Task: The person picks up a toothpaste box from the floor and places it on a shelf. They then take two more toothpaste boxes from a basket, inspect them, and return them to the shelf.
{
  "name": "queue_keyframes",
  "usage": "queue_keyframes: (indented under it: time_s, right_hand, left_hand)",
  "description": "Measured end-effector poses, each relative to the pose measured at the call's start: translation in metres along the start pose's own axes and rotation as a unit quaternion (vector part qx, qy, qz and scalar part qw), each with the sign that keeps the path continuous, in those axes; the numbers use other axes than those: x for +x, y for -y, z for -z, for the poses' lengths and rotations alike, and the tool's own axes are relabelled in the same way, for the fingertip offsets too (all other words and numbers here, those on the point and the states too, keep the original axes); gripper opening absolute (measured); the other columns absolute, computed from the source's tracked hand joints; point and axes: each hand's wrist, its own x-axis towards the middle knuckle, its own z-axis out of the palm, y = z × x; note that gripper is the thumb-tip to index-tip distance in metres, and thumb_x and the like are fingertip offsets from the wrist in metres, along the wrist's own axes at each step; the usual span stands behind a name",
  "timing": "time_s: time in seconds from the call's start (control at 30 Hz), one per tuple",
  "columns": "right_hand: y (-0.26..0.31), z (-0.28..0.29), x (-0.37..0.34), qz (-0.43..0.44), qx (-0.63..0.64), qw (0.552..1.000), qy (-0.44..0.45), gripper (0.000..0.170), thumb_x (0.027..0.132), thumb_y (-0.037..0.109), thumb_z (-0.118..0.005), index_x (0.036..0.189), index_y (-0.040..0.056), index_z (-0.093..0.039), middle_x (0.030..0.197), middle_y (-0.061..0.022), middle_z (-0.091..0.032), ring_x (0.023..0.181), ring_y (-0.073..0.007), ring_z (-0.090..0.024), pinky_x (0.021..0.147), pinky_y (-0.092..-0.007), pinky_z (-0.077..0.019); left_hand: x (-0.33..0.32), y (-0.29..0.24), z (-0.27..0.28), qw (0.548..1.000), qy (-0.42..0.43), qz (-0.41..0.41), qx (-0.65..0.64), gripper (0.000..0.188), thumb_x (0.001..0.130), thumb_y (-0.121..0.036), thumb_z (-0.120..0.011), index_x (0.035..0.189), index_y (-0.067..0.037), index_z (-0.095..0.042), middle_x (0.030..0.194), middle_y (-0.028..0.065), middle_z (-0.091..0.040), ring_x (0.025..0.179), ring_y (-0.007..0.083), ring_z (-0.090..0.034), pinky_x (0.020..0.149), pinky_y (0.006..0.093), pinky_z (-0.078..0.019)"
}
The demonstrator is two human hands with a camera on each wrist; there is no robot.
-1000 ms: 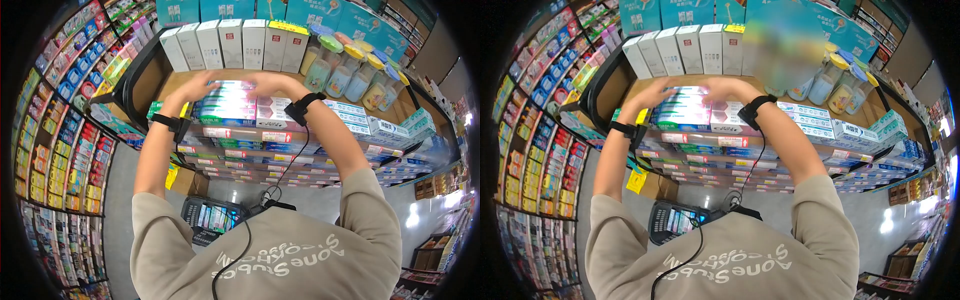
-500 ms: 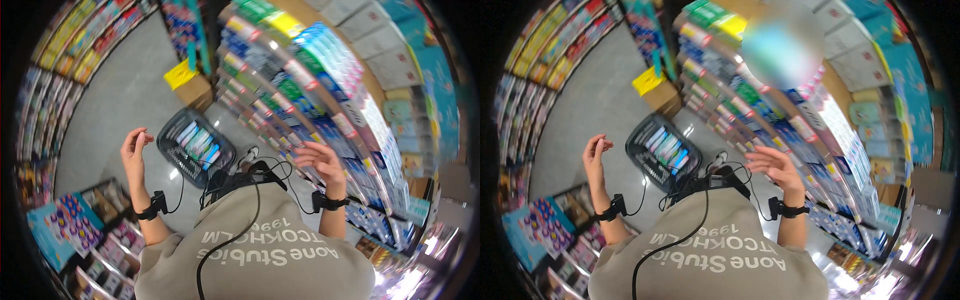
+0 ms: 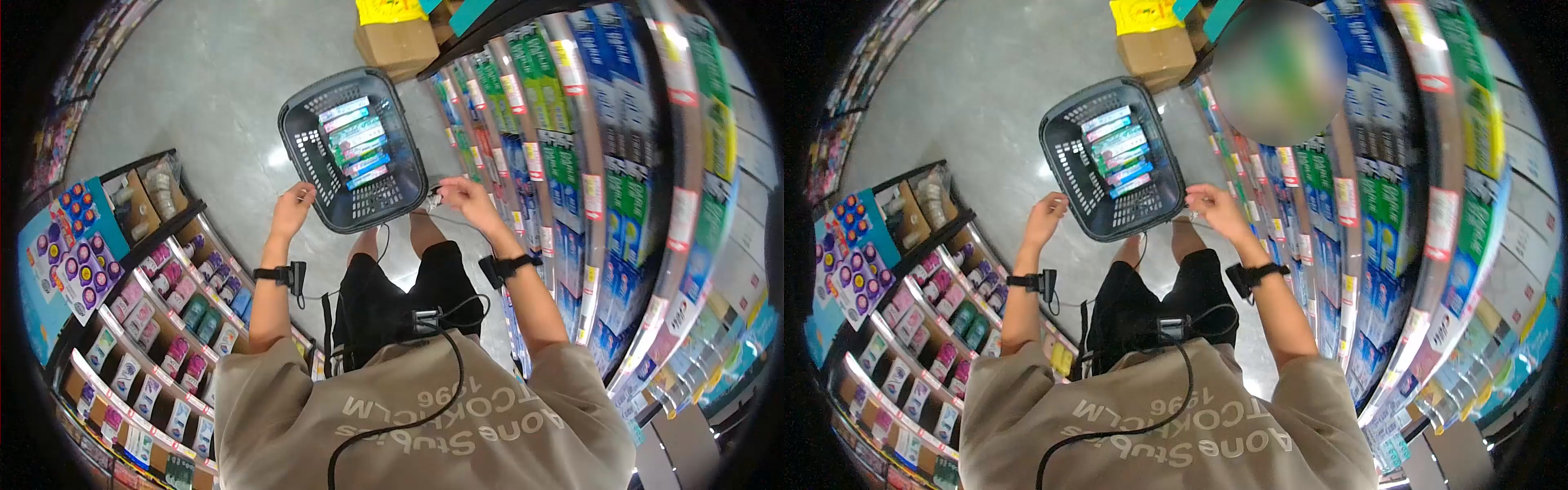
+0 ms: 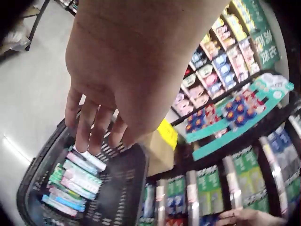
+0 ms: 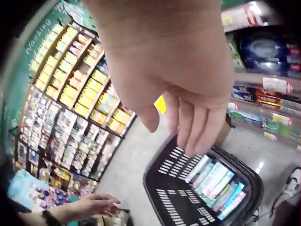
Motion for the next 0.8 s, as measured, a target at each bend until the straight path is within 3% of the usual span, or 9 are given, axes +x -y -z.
queue_keyframes:
  time_s: [0.07,0.17,0.23,0.4,0.57,0.6,0.67,0.73,0.8]
  right_hand:
    - [-0.047,-0.009,0.043,-0.050,-0.006,0.999,-0.018,0.049,0.094,0.022,-0.076,0.135,0.0003,-0.062,0.119,-0.0129,-0.074,0.105,-0.0214,-0.071,0.090,-0.0341,-0.0559]
    - [-0.113,-0.025,0.102,-0.050,-0.085,0.992,-0.078,0.057,0.090,0.027,-0.081,0.136,0.0002,-0.061,0.120,-0.0167,-0.073,0.104,-0.0257,-0.071,0.090,-0.0358,-0.0561]
    - [-0.151,-0.037,0.136,-0.032,-0.101,0.982,-0.154,0.063,0.087,0.030,-0.084,0.138,0.0006,-0.061,0.121,-0.0192,-0.072,0.104,-0.0286,-0.072,0.091,-0.0372,-0.0564]
    - [-0.190,-0.062,0.205,0.013,-0.164,0.965,-0.206,0.077,0.085,0.030,-0.084,0.148,0.0007,-0.050,0.142,-0.0251,-0.058,0.132,-0.0412,-0.057,0.111,-0.0447,-0.0457]
    - [-0.207,-0.081,0.236,0.045,-0.130,0.964,-0.227,0.068,0.089,0.019,-0.079,0.147,-0.0002,-0.048,0.140,-0.0259,-0.060,0.129,-0.0442,-0.059,0.108,-0.0440,-0.0482]
    - [-0.213,-0.084,0.240,0.046,-0.133,0.962,-0.235,0.067,0.090,0.018,-0.077,0.147,-0.0005,-0.048,0.138,-0.0260,-0.061,0.127,-0.0447,-0.060,0.107,-0.0439,-0.0493]
    - [-0.224,-0.087,0.243,0.083,-0.153,0.953,-0.249,0.061,0.092,0.010,-0.073,0.146,-0.0018,-0.048,0.132,-0.0266,-0.065,0.121,-0.0429,-0.065,0.103,-0.0420,-0.0525]
    - [-0.226,-0.083,0.246,0.076,-0.067,0.969,-0.227,0.061,0.091,0.006,-0.072,0.146,-0.0019,-0.048,0.130,-0.0271,-0.065,0.121,-0.0403,-0.066,0.103,-0.0410,-0.0524]
    - [-0.232,-0.087,0.246,0.077,-0.022,0.973,-0.216,0.061,0.090,0.000,-0.070,0.146,-0.0021,-0.047,0.127,-0.0283,-0.066,0.120,-0.0363,-0.068,0.102,-0.0403,-0.0525]
  left_hand:
    - [0.012,0.020,-0.025,0.989,0.030,0.033,0.137,0.023,0.097,-0.028,-0.066,0.112,-0.011,-0.071,0.099,0.0160,-0.075,0.092,0.0355,-0.074,0.082,0.0484,-0.0567]
    - [0.038,0.053,-0.067,0.944,0.049,-0.041,0.324,0.018,0.095,-0.024,-0.063,0.104,-0.010,-0.070,0.098,0.0144,-0.076,0.093,0.0365,-0.074,0.083,0.0499,-0.0577]
    - [0.055,0.072,-0.104,0.940,0.089,-0.025,0.327,0.017,0.094,-0.023,-0.062,0.102,-0.009,-0.069,0.099,0.0151,-0.075,0.093,0.0376,-0.074,0.083,0.0512,-0.0581]
    - [0.149,0.119,-0.192,0.944,0.120,0.002,0.307,0.017,0.096,-0.023,-0.057,0.099,-0.011,-0.070,0.097,0.0175,-0.074,0.094,0.0386,-0.072,0.083,0.0532,-0.0577]
    - [0.238,0.175,-0.281,0.905,0.174,-0.076,0.382,0.026,0.096,-0.026,-0.060,0.111,-0.008,-0.071,0.127,0.0178,-0.068,0.106,0.0373,-0.071,0.089,0.0493,-0.0583]
    - [0.248,0.164,-0.288,0.889,0.217,-0.065,0.399,0.030,0.095,-0.028,-0.061,0.117,-0.011,-0.072,0.140,0.0188,-0.060,0.120,0.0358,-0.065,0.093,0.0506,-0.0569]
    - [0.266,0.189,-0.320,0.879,0.162,-0.113,0.435,0.036,0.094,-0.030,-0.063,0.125,-0.013,-0.072,0.155,0.0210,-0.048,0.136,0.0377,-0.053,0.098,0.0562,-0.0534]
    - [0.278,0.202,-0.330,0.894,0.150,-0.094,0.412,0.038,0.095,-0.031,-0.064,0.128,-0.016,-0.072,0.167,0.0183,-0.032,0.147,0.0395,-0.040,0.104,0.0611,-0.0476]
    - [0.283,0.242,-0.357,0.911,0.091,-0.063,0.398,0.031,0.092,-0.024,-0.060,0.116,-0.017,-0.077,0.168,0.0144,-0.031,0.151,0.0370,-0.034,0.108,0.0634,-0.0411]
